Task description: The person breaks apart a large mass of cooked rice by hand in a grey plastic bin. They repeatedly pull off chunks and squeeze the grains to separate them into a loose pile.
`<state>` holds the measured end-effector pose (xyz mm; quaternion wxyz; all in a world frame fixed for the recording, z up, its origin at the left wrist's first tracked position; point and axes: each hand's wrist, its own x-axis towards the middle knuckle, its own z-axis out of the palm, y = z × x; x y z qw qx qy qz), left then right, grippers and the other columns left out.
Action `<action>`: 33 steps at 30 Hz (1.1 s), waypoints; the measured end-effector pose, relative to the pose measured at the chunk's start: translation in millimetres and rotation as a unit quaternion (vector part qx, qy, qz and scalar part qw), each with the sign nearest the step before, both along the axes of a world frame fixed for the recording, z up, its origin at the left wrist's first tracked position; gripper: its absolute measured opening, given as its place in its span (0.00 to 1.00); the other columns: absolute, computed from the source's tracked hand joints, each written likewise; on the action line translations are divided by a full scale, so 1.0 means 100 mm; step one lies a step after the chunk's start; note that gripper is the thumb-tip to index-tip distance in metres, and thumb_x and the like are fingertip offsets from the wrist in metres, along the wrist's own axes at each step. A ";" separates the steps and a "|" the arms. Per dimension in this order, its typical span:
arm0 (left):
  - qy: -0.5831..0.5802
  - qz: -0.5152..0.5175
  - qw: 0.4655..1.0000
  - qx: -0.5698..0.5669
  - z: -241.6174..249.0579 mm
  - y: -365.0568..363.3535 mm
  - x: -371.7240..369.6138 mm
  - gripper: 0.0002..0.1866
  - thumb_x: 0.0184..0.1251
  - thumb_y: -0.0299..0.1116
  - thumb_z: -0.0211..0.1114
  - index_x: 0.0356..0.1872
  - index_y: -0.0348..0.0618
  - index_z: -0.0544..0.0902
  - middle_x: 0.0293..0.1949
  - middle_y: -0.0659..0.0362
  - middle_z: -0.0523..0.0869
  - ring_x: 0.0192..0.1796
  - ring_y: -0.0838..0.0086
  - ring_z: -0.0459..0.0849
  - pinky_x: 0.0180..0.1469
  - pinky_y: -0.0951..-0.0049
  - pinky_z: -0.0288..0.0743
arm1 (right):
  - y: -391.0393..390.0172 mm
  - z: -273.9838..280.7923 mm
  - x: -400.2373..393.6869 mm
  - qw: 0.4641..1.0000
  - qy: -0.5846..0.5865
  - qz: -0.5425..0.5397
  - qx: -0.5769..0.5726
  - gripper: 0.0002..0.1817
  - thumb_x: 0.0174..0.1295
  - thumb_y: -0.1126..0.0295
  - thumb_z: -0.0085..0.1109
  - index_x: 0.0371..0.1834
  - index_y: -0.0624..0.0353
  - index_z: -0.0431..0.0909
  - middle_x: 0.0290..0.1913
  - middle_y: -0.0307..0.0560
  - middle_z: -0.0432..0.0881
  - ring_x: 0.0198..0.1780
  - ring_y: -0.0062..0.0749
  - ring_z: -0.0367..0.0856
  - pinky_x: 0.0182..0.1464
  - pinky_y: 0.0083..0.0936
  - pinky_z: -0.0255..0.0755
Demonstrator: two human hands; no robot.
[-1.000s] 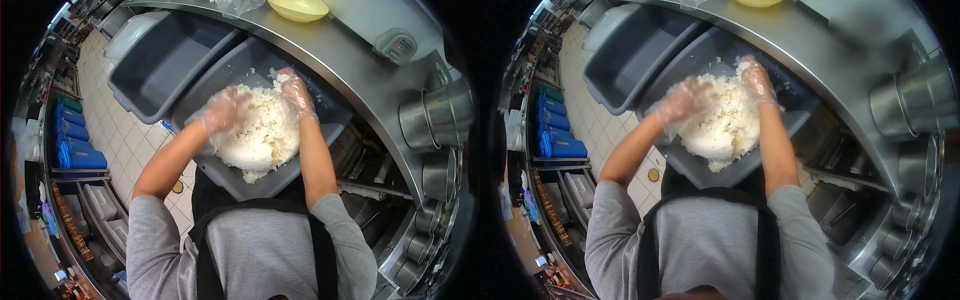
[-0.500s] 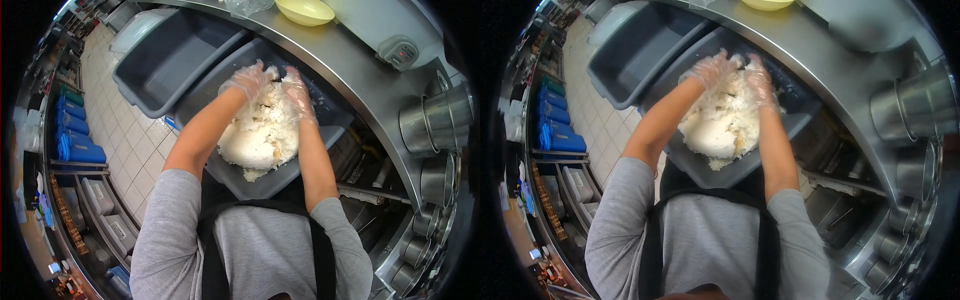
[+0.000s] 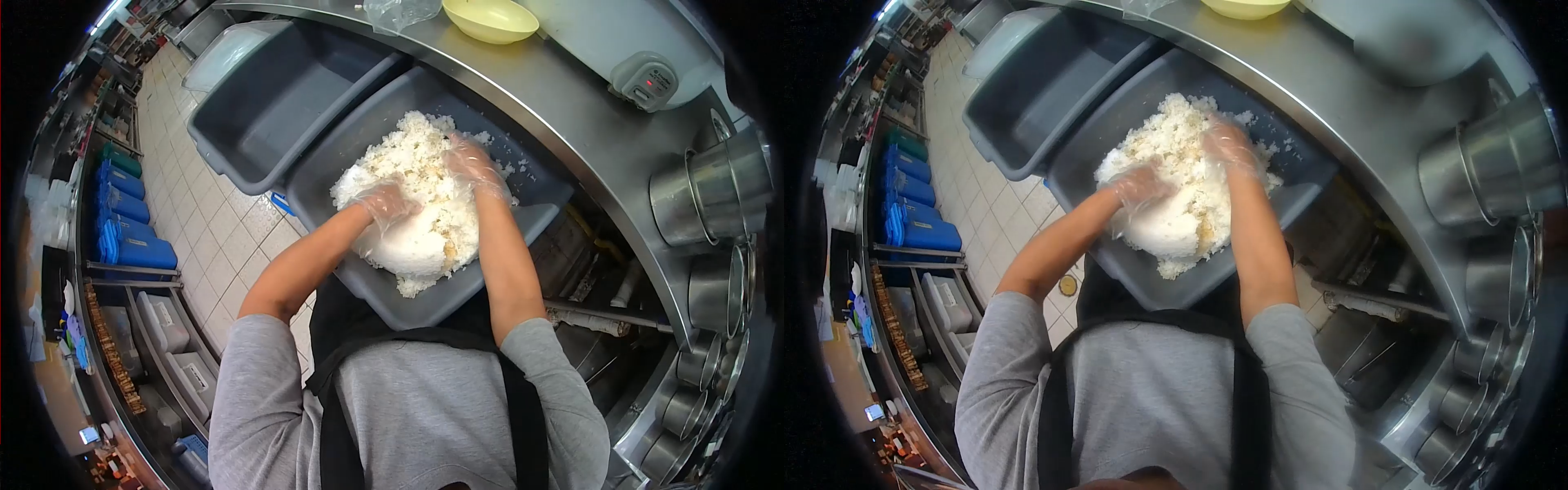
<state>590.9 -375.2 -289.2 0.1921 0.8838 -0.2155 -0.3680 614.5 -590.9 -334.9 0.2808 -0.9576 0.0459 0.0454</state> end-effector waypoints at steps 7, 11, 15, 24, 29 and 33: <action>-0.109 0.176 0.963 -0.175 -0.76 -0.44 0.28 0.52 0.55 0.47 0.68 0.71 0.29 0.45 0.65 0.37 0.65 0.67 0.52 0.66 0.68 0.66 0.59 | -0.18 -0.23 0.22 0.987 0.044 -0.073 0.134 0.30 0.64 0.53 0.50 0.65 0.59 0.66 0.64 0.57 0.68 0.66 0.45 0.66 0.67 0.32 0.58; 0.246 0.389 0.733 -0.502 -0.73 -0.65 0.32 0.50 0.57 0.48 0.69 0.72 0.36 0.48 0.67 0.43 0.63 0.68 0.58 0.65 0.67 0.61 0.60 | -0.36 -0.47 0.40 0.951 0.051 0.007 0.305 0.32 0.65 0.51 0.49 0.65 0.64 0.65 0.67 0.55 0.66 0.68 0.41 0.64 0.70 0.33 0.54; 0.325 0.365 0.687 -0.538 -0.03 -0.58 0.21 0.40 0.61 0.54 0.63 0.69 0.44 0.60 0.64 0.49 0.69 0.65 0.61 0.68 0.65 0.54 0.64 | -0.14 0.05 0.08 0.819 0.056 -0.068 0.567 0.36 0.62 0.62 0.60 0.69 0.64 0.56 0.60 0.54 0.71 0.65 0.36 0.66 0.67 0.29 0.58; 0.264 0.393 0.701 -0.534 0.16 -0.23 0.16 0.37 0.63 0.66 0.52 0.62 0.47 0.71 0.57 0.55 0.77 0.58 0.66 0.77 0.60 0.66 0.70 | 0.65 0.51 -0.25 0.969 -0.115 0.110 0.189 0.56 0.37 0.58 0.76 0.72 0.56 0.53 0.66 0.65 0.65 0.70 0.48 0.59 0.74 0.38 0.45; 0.243 0.303 0.737 -0.553 -0.02 -0.19 0.23 0.26 0.62 0.45 0.65 0.58 0.47 0.71 0.54 0.58 0.76 0.56 0.68 0.74 0.55 0.56 0.69 | 0.65 0.30 -0.27 0.949 -0.159 0.051 0.269 0.41 0.42 0.67 0.70 0.64 0.59 0.64 0.57 0.57 0.73 0.59 0.43 0.72 0.61 0.32 0.65; 0.221 0.370 0.739 -0.519 -0.01 -0.21 0.15 0.21 0.63 0.44 0.64 0.55 0.49 0.74 0.50 0.60 0.78 0.52 0.70 0.76 0.50 0.58 0.71 | 0.63 0.24 -0.28 0.912 -0.180 0.007 0.369 0.29 0.46 0.78 0.63 0.57 0.61 0.70 0.50 0.49 0.78 0.48 0.28 0.77 0.50 0.24 0.72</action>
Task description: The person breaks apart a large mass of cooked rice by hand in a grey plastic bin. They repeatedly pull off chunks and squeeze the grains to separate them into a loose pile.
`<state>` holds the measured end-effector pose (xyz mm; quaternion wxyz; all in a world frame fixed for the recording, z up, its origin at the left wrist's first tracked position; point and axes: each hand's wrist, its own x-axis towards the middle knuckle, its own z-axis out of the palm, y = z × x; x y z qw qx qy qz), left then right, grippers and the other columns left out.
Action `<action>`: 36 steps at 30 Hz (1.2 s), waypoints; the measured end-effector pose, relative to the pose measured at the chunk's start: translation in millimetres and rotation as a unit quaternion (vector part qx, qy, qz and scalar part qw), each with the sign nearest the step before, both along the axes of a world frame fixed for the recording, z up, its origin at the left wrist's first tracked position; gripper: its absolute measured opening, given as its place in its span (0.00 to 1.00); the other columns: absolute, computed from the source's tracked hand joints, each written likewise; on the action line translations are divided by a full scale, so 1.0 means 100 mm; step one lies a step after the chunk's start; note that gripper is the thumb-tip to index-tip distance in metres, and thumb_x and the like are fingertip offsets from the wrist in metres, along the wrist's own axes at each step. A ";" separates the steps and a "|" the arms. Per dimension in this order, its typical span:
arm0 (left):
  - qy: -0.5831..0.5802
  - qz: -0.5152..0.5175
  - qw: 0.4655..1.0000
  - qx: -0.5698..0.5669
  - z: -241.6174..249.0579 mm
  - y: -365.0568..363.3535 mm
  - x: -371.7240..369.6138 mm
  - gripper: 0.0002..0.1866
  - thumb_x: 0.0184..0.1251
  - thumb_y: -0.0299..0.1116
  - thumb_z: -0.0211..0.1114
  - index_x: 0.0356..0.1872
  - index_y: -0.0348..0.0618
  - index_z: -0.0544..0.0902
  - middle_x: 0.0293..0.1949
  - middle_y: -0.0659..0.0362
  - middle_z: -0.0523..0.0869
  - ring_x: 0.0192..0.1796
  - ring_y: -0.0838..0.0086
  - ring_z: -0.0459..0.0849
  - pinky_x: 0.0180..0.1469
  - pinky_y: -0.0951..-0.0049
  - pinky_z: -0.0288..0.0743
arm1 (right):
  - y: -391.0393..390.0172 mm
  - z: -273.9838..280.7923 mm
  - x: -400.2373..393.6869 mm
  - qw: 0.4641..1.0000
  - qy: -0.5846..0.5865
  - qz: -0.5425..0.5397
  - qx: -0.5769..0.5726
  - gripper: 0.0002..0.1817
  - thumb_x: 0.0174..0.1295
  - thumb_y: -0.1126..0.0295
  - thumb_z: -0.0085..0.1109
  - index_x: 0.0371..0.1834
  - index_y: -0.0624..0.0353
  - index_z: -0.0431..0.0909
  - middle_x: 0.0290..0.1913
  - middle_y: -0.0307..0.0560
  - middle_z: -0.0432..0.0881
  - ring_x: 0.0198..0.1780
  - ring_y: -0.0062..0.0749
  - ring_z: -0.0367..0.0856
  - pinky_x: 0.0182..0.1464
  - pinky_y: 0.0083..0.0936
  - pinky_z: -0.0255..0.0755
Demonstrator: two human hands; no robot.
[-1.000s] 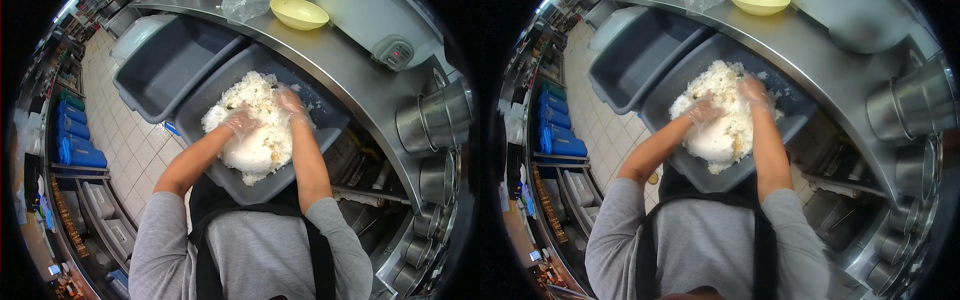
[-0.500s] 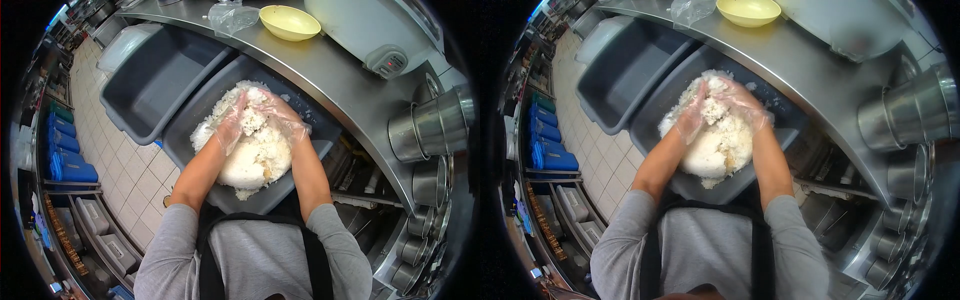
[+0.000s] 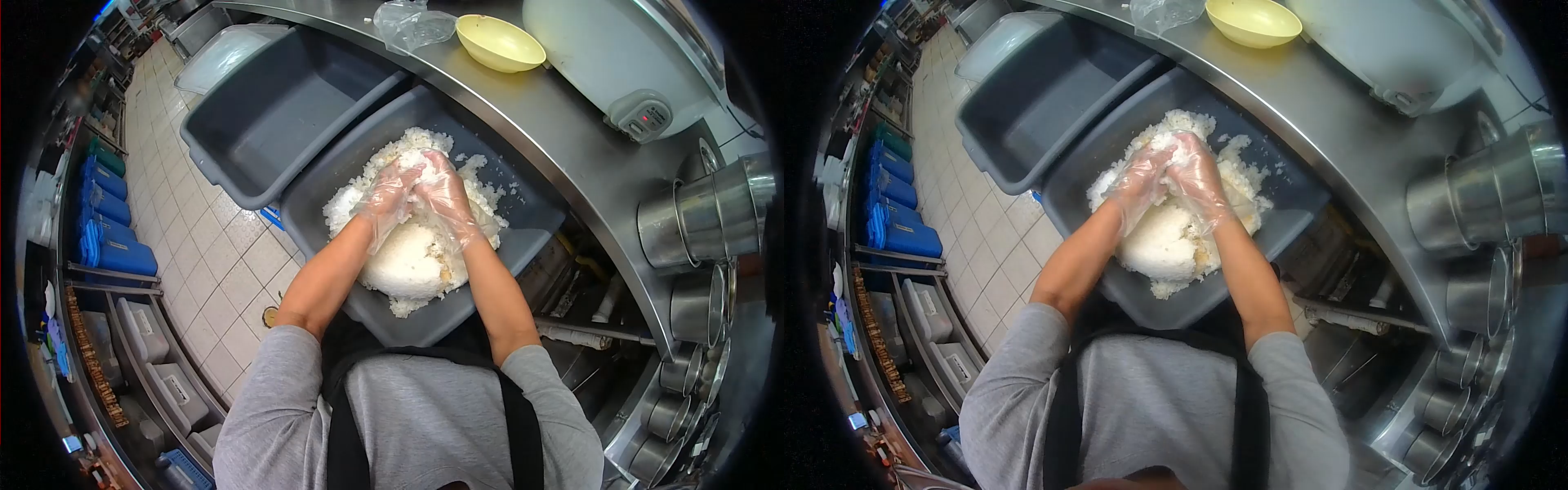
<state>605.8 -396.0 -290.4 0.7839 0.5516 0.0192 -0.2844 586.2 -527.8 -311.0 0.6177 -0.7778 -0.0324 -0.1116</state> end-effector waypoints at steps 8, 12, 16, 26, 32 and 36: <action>0.016 0.032 0.999 -0.024 -0.14 0.04 0.06 0.23 0.64 0.42 0.63 0.56 0.43 0.73 0.49 0.55 0.80 0.47 0.68 0.80 0.40 0.60 0.76 | -0.13 -0.07 -0.02 0.997 -0.044 -0.032 0.056 0.17 0.55 0.70 0.68 0.47 0.63 0.79 0.42 0.43 0.84 0.37 0.21 0.79 0.42 0.21 0.74; 0.029 0.071 0.997 -0.021 -0.29 -0.03 0.00 0.24 0.69 0.47 0.56 0.56 0.39 0.73 0.43 0.55 0.83 0.36 0.70 0.83 0.32 0.68 0.80 | -0.12 0.13 -0.11 0.992 0.042 -0.113 -0.047 0.15 0.58 0.70 0.65 0.47 0.63 0.78 0.42 0.40 0.84 0.41 0.18 0.78 0.45 0.20 0.73; 0.050 0.040 0.997 -0.050 -0.09 0.02 -0.07 0.30 0.70 0.55 0.50 0.59 0.39 0.71 0.50 0.49 0.80 0.48 0.67 0.81 0.45 0.61 0.79 | -0.09 -0.03 -0.08 0.982 -0.026 0.010 0.188 0.33 0.53 0.65 0.70 0.61 0.67 0.68 0.52 0.51 0.79 0.46 0.28 0.78 0.51 0.24 0.72; -0.017 -0.122 0.990 0.063 -0.12 0.04 0.11 0.45 0.61 0.63 0.58 0.57 0.21 0.67 0.50 0.44 0.76 0.36 0.65 0.83 0.26 0.74 0.79 | 0.00 0.02 -0.11 0.986 0.013 0.033 -0.160 0.41 0.46 0.63 0.73 0.66 0.57 0.64 0.61 0.54 0.72 0.60 0.41 0.73 0.61 0.30 0.65; -0.134 -0.093 0.986 0.041 -0.21 0.02 0.04 0.29 0.67 0.52 0.57 0.56 0.37 0.74 0.51 0.45 0.75 0.37 0.66 0.81 0.23 0.73 0.80 | -0.19 -0.08 -0.03 0.988 0.008 0.021 -0.152 0.27 0.54 0.70 0.64 0.60 0.56 0.70 0.48 0.48 0.80 0.45 0.28 0.79 0.47 0.26 0.72; -0.058 -0.076 0.990 0.107 -0.08 0.01 0.00 0.20 0.68 0.46 0.57 0.55 0.46 0.78 0.55 0.46 0.75 0.45 0.65 0.81 0.20 0.75 0.78 | -0.21 -0.12 -0.03 0.988 0.004 -0.034 -0.151 0.21 0.52 0.77 0.57 0.52 0.59 0.76 0.29 0.45 0.81 0.29 0.18 0.74 0.34 0.22 0.70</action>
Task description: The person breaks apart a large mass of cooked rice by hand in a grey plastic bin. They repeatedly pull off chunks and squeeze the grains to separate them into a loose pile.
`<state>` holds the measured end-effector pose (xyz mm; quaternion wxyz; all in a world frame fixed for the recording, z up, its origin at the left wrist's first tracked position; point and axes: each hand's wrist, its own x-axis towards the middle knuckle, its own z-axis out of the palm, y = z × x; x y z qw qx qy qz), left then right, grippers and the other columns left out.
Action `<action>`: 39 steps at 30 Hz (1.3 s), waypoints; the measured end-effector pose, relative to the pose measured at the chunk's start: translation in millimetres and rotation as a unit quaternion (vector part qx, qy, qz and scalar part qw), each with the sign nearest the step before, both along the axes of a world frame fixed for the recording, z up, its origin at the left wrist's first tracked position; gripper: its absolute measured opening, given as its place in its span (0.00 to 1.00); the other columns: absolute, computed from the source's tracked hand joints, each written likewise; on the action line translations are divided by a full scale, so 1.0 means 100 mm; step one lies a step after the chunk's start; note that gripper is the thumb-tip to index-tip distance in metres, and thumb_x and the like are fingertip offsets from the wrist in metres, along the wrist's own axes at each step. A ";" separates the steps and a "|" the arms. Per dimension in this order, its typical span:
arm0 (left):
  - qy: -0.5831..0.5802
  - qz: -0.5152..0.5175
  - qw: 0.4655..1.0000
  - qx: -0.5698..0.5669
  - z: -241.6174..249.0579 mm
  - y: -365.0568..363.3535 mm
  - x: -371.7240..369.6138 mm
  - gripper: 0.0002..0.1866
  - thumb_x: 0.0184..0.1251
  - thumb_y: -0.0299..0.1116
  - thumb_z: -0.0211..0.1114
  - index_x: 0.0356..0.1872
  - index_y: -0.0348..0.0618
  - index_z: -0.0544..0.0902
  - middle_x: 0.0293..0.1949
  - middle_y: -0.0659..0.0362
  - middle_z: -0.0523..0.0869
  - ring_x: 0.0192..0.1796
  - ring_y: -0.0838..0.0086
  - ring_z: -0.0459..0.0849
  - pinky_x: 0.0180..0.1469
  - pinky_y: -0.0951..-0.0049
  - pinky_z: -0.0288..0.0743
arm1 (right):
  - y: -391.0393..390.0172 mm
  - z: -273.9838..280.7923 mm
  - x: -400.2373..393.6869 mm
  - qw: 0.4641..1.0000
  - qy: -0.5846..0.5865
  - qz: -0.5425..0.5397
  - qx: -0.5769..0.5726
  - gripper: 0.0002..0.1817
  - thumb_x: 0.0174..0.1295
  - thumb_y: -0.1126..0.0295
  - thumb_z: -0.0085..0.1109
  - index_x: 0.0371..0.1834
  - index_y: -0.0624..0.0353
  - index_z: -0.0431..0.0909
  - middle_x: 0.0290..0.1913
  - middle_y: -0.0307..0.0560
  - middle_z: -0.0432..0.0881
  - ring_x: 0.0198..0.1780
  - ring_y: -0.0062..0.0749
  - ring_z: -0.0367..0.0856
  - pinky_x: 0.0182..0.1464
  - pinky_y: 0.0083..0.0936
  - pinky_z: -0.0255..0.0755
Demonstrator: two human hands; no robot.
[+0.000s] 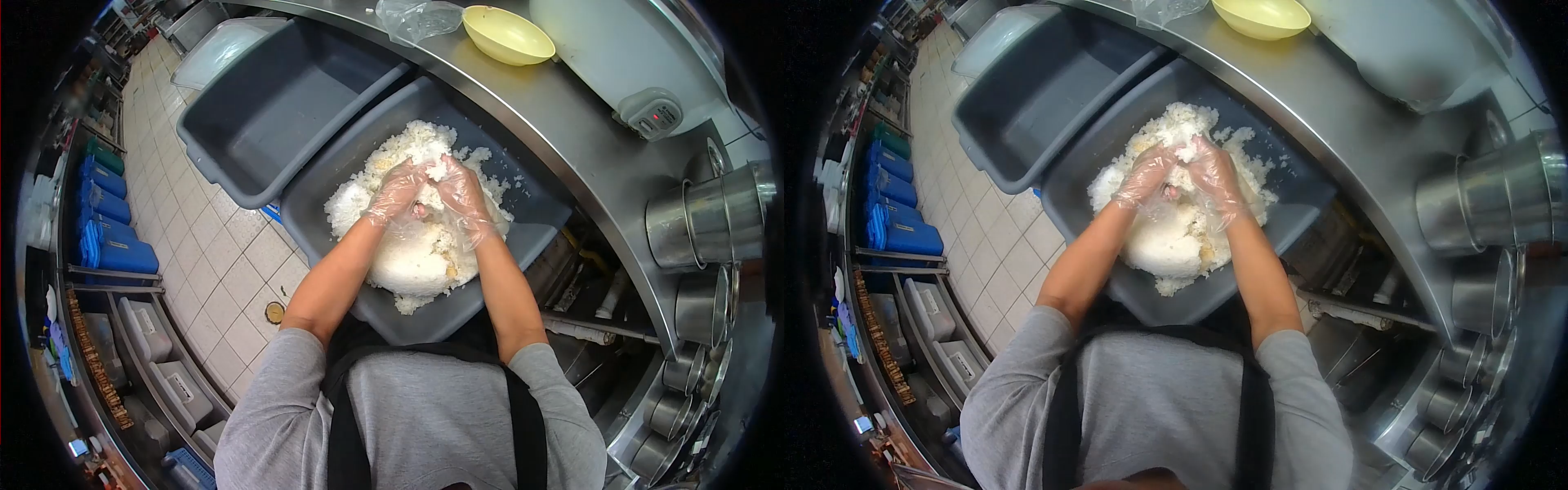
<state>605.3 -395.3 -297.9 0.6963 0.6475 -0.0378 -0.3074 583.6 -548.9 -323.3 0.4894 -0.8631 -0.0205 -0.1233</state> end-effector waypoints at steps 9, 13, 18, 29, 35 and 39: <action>-0.217 0.008 0.944 0.250 -0.12 0.03 0.18 0.23 0.68 0.50 0.51 0.53 0.48 0.80 0.56 0.41 0.75 0.62 0.43 0.68 0.67 0.48 0.56 | 0.06 0.23 -0.07 0.995 -0.018 -0.087 -0.049 0.24 0.49 0.73 0.66 0.53 0.57 0.76 0.30 0.43 0.82 0.34 0.19 0.79 0.40 0.23 0.74; -0.493 -0.148 0.585 0.626 -0.14 -0.05 0.24 0.34 0.65 0.54 0.53 0.69 0.47 0.62 0.68 0.40 0.61 0.72 0.52 0.56 0.71 0.56 0.52 | -0.08 0.17 0.00 0.993 0.046 0.016 0.105 0.38 0.50 0.81 0.59 0.68 0.49 0.60 0.51 0.38 0.77 0.50 0.24 0.77 0.50 0.23 0.72; -0.289 -0.126 0.784 0.534 -0.01 -0.09 0.17 0.32 0.65 0.58 0.51 0.64 0.50 0.70 0.69 0.41 0.58 0.70 0.49 0.60 0.70 0.57 0.55 | 0.02 0.32 -0.05 0.964 0.057 -0.027 0.258 0.37 0.51 0.89 0.54 0.67 0.53 0.60 0.54 0.44 0.74 0.46 0.24 0.76 0.42 0.16 0.74; -0.291 -0.059 0.855 0.426 -0.49 -0.15 0.40 0.28 0.63 0.52 0.58 0.56 0.41 0.77 0.53 0.46 0.80 0.51 0.53 0.81 0.54 0.61 0.73 | -0.22 0.07 0.02 0.987 -0.019 -0.157 0.013 0.14 0.60 0.68 0.59 0.48 0.60 0.77 0.36 0.46 0.84 0.38 0.25 0.81 0.43 0.24 0.73; -0.053 0.152 0.976 0.145 -0.36 0.03 0.34 0.32 0.65 0.59 0.54 0.52 0.38 0.78 0.49 0.52 0.83 0.48 0.58 0.82 0.49 0.60 0.76 | 0.02 0.29 -0.17 0.939 0.054 0.122 0.316 0.23 0.60 0.70 0.62 0.58 0.60 0.72 0.45 0.45 0.83 0.39 0.29 0.81 0.45 0.23 0.74; 0.236 0.084 0.943 -0.219 -0.07 0.12 0.22 0.33 0.63 0.64 0.52 0.57 0.47 0.74 0.53 0.55 0.80 0.62 0.62 0.73 0.62 0.57 0.68 | 0.15 0.21 -0.18 0.945 0.071 0.247 0.204 0.40 0.52 0.78 0.66 0.70 0.51 0.59 0.61 0.49 0.73 0.61 0.38 0.72 0.62 0.28 0.69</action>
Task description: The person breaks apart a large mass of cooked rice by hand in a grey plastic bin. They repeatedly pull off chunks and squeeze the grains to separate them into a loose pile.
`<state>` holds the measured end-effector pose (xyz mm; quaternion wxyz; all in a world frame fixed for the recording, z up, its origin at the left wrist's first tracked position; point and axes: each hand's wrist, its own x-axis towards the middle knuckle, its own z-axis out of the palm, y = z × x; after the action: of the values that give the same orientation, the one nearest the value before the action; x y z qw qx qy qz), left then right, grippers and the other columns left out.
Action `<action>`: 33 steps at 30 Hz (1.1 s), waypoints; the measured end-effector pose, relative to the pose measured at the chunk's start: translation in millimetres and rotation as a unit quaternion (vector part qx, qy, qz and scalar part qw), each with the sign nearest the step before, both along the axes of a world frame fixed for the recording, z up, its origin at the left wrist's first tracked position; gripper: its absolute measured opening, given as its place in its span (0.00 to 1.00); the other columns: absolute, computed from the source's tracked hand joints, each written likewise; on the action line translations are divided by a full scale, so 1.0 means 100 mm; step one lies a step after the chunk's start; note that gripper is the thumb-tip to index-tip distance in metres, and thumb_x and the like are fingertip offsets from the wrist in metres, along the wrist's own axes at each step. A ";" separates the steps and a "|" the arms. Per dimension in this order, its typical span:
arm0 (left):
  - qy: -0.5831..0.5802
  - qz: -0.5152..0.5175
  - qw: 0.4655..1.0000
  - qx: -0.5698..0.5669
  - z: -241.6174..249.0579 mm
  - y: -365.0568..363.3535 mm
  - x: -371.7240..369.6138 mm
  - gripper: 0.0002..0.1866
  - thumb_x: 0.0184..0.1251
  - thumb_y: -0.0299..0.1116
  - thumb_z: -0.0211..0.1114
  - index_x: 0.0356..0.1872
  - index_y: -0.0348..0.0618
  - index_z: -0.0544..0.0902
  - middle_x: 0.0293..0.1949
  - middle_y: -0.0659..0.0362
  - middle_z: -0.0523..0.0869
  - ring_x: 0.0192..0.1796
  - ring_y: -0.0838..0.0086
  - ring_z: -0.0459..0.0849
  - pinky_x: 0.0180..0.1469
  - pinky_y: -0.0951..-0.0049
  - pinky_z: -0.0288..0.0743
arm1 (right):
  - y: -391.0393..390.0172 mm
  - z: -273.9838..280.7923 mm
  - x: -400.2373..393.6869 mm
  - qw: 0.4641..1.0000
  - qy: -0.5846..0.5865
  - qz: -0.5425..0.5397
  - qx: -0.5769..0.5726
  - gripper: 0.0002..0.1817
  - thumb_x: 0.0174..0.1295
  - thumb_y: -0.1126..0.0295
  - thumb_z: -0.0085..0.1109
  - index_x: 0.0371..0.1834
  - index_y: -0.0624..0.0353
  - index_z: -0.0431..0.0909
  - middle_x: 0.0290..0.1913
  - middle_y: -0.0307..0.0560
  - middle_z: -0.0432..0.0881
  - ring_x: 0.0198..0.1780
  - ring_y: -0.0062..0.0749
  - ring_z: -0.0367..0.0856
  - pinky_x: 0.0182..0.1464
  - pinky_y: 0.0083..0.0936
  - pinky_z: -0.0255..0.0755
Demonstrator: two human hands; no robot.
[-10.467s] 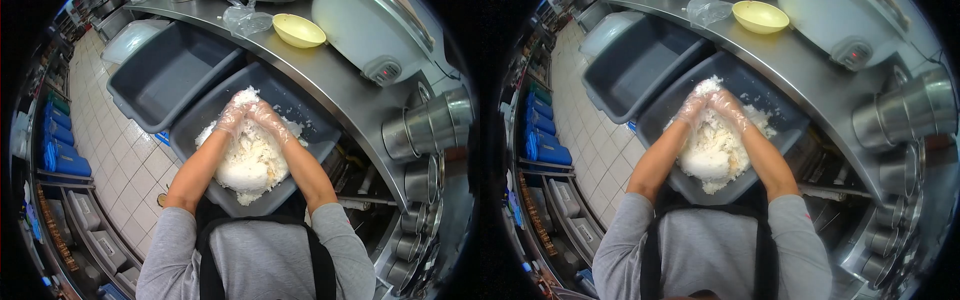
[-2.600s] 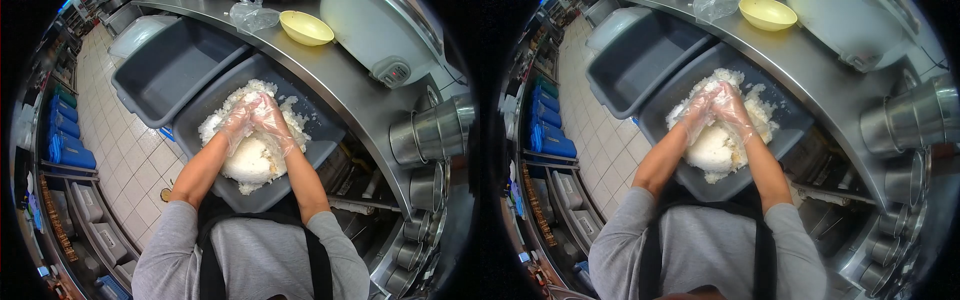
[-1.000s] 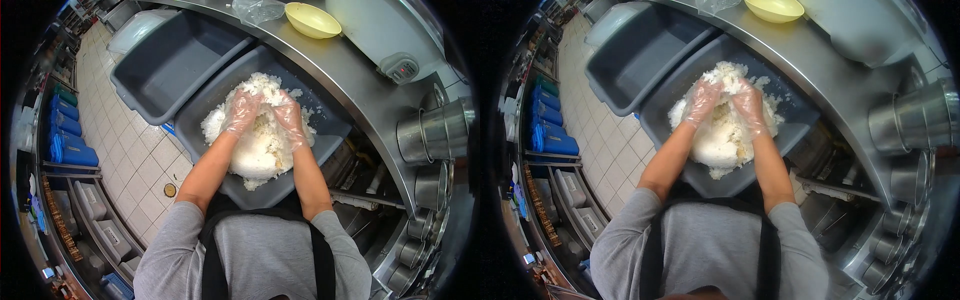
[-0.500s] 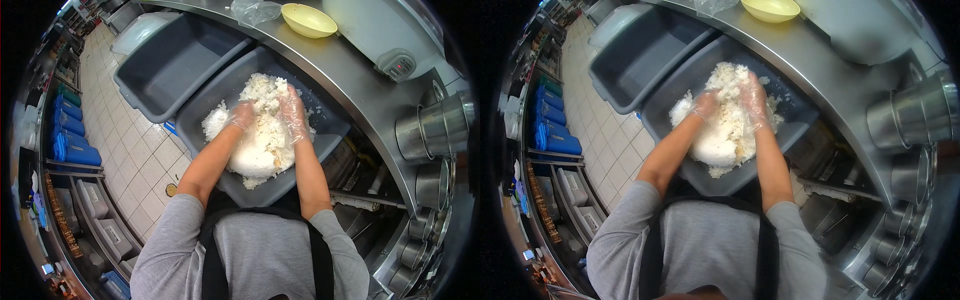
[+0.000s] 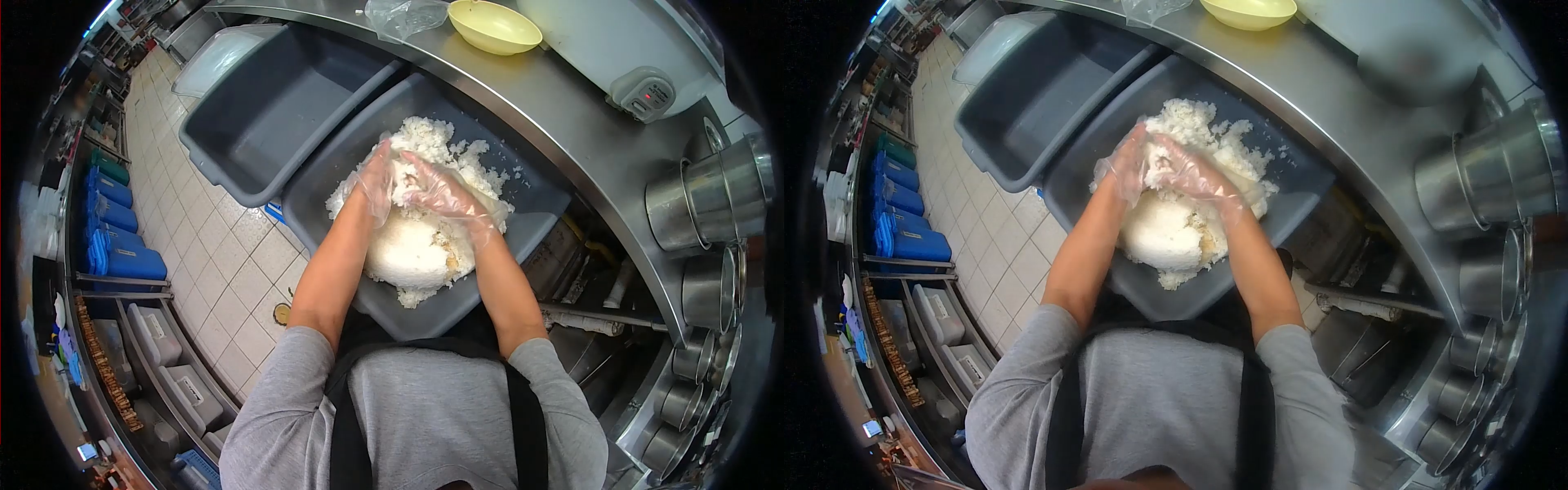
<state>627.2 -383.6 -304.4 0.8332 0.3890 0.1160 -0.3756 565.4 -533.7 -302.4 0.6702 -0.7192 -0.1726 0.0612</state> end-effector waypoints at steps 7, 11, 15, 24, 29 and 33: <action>-0.116 -0.014 0.969 0.216 -0.16 -0.24 -0.15 0.31 0.63 0.65 0.54 0.47 0.44 0.77 0.46 0.53 0.80 0.44 0.67 0.80 0.42 0.63 0.78 | -0.04 -0.07 0.11 0.928 -0.010 -0.124 -0.352 0.26 0.66 0.62 0.48 0.68 0.51 0.63 0.60 0.64 0.72 0.63 0.51 0.69 0.63 0.36 0.64; -0.335 -0.008 0.893 0.301 -0.15 -0.28 -0.15 0.24 0.69 0.56 0.53 0.36 0.42 0.83 0.29 0.59 0.80 0.32 0.76 0.77 0.33 0.70 0.73 | -0.07 -0.12 0.10 0.899 -0.105 -0.207 -0.370 0.19 0.63 0.66 0.49 0.56 0.59 0.72 0.51 0.63 0.77 0.55 0.54 0.74 0.58 0.38 0.69; -0.308 -0.018 0.892 0.331 0.06 -0.30 -0.30 0.21 0.70 0.51 0.54 0.38 0.42 0.82 0.29 0.60 0.80 0.31 0.76 0.76 0.33 0.73 0.72 | -0.14 0.05 0.15 0.920 -0.089 -0.224 -0.308 0.10 0.60 0.69 0.52 0.44 0.58 0.75 0.43 0.59 0.80 0.45 0.55 0.79 0.47 0.38 0.73; -0.013 0.063 0.998 0.005 -0.06 -0.13 -0.05 0.22 0.66 0.47 0.60 0.52 0.42 0.74 0.44 0.53 0.80 0.46 0.67 0.80 0.39 0.70 0.83 | -0.07 0.32 0.00 0.964 -0.050 -0.218 -0.143 0.18 0.61 0.68 0.54 0.56 0.52 0.74 0.39 0.57 0.81 0.42 0.47 0.81 0.46 0.31 0.72; -0.157 -0.090 0.982 0.052 0.11 -0.09 -0.15 0.17 0.67 0.45 0.60 0.43 0.39 0.79 0.43 0.56 0.79 0.41 0.73 0.78 0.45 0.70 0.78 | -0.12 0.01 0.11 0.933 -0.089 -0.129 -0.325 0.21 0.60 0.66 0.53 0.58 0.56 0.72 0.41 0.59 0.81 0.44 0.48 0.80 0.51 0.35 0.71; -0.227 -0.093 0.957 0.158 0.02 -0.13 -0.14 0.15 0.65 0.39 0.62 0.41 0.35 0.81 0.35 0.57 0.83 0.34 0.75 0.81 0.39 0.74 0.78 | -0.28 -0.37 0.20 0.925 -0.135 -0.217 -0.281 0.22 0.59 0.66 0.53 0.58 0.55 0.72 0.41 0.57 0.81 0.43 0.48 0.81 0.47 0.35 0.72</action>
<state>613.2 -396.8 -302.5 0.7267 0.5999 -0.0545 -0.3303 584.9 -561.8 -339.3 0.4077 -0.8995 -0.0769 -0.1372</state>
